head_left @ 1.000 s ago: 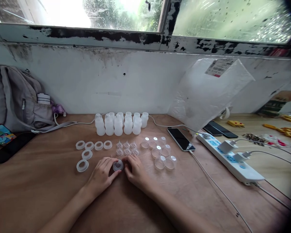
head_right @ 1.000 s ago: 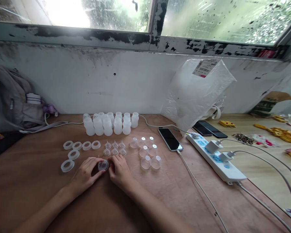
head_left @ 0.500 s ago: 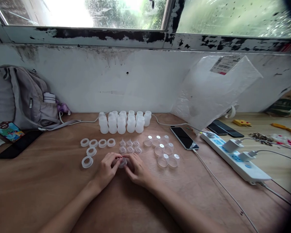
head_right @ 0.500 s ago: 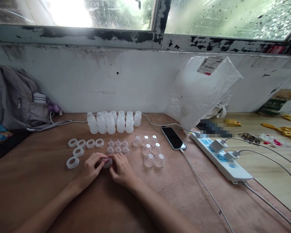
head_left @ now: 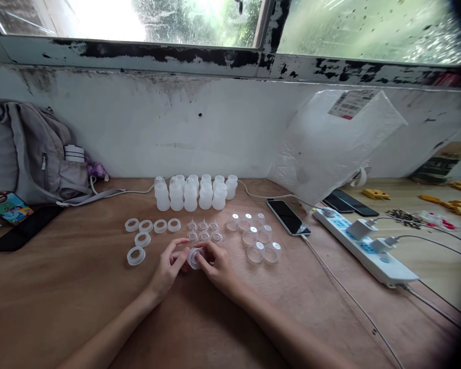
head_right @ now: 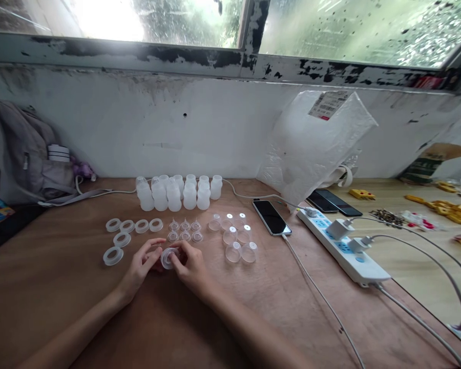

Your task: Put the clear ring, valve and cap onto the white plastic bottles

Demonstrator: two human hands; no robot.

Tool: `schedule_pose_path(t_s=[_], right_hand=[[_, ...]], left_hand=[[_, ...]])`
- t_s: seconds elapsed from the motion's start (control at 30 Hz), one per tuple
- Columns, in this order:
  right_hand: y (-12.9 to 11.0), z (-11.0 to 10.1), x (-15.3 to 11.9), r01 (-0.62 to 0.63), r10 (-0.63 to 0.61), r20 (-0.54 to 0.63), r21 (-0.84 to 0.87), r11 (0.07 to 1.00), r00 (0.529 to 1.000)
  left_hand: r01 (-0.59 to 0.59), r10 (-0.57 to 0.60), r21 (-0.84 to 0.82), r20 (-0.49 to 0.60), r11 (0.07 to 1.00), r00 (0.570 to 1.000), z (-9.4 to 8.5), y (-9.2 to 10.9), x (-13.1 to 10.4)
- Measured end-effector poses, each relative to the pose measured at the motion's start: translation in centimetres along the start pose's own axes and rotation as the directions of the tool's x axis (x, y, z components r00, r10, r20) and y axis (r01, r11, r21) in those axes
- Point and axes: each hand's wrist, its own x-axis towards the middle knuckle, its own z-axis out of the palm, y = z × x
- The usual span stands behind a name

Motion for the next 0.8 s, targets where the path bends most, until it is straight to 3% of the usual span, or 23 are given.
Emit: schedule_pose_path(t_s=[0.17,0.53,0.8], right_hand=[[-0.3,0.2,0.1,-0.064,0.067,-0.056,0.059,0.996,0.996],[-0.3,0.6,0.0,-0.085,0.087,-0.01,0.108,0.991,0.996],[-0.1,1.2,0.0,-0.145,0.145,0.009,0.159,0.977,0.989]], left_hand=[[0.0,-0.003,0.18,0.016,0.984,1.0,-0.1,0.1,-0.2],[-0.107,0.143,0.396,-0.064,0.912,0.988,0.1,-0.2,-0.1],[-0.113,0.136,0.418,-0.026,0.901,0.99,0.0,-0.4,0.1]])
